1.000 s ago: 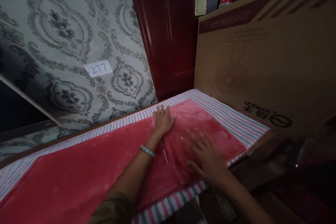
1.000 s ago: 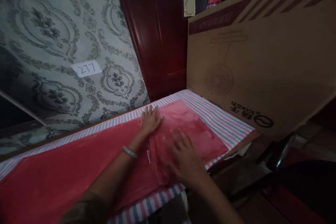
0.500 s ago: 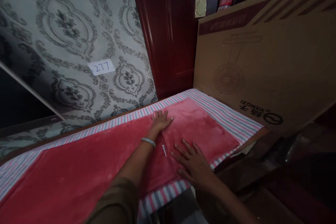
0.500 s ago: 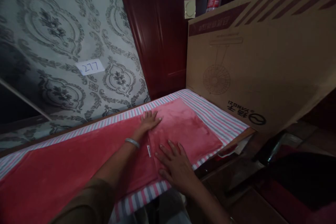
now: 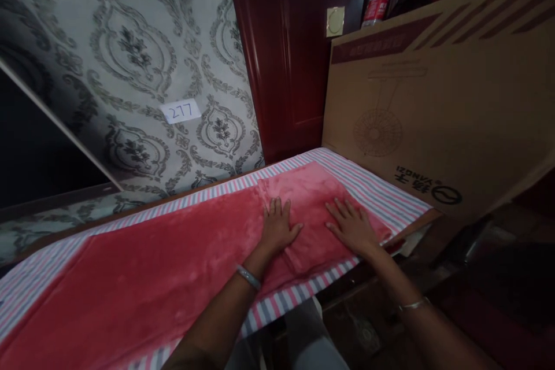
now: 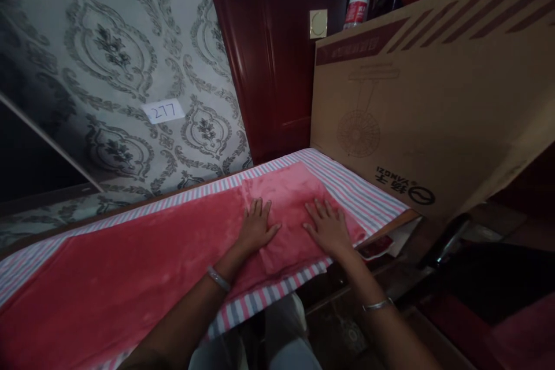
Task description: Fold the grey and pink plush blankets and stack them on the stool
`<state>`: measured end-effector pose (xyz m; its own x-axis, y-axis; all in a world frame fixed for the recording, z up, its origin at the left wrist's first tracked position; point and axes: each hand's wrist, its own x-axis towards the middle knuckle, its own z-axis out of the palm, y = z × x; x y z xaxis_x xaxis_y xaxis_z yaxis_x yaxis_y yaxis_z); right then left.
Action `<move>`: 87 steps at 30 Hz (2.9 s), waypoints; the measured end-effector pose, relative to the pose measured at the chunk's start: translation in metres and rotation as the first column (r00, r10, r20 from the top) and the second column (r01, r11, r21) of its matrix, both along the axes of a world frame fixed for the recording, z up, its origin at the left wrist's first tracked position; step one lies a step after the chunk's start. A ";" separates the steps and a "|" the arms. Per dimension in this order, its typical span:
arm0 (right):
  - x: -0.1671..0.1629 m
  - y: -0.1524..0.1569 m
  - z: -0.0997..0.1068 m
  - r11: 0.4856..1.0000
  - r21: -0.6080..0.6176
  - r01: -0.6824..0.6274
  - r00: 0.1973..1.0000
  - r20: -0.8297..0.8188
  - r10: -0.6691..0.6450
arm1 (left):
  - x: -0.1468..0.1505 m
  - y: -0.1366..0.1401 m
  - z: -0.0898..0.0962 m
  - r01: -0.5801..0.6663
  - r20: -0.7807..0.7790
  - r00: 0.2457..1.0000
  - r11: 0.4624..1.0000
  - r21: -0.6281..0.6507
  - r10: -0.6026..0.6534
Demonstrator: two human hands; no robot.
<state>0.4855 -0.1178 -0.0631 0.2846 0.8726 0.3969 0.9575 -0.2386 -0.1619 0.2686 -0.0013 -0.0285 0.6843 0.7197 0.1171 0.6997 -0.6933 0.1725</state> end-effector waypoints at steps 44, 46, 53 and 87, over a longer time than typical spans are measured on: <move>0.033 0.085 0.009 0.989 -0.146 0.031 0.993 -0.109 -0.048 | 0.097 0.007 0.043 0.089 -0.105 0.990 0.995 -0.037 -0.093; 0.032 0.085 0.010 0.988 -0.154 0.032 0.994 -0.101 -0.048 | 0.107 0.011 0.027 0.070 -0.094 0.993 0.998 0.004 -0.069; 0.030 0.083 0.012 0.984 -0.173 0.035 0.994 -0.098 -0.053 | 0.093 0.017 0.001 -0.004 -0.086 0.996 0.997 0.074 0.011; 0.034 0.159 0.025 0.969 -0.245 -0.046 0.987 -0.158 0.007 | 0.057 0.095 0.008 -0.365 -0.097 0.922 0.925 0.106 0.375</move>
<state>0.5197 0.0409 -0.0384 0.3011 0.9458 0.1215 0.9320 -0.2649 -0.2475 0.3261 0.0942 -0.0207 0.3835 0.9149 0.1260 0.9204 -0.3899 0.0295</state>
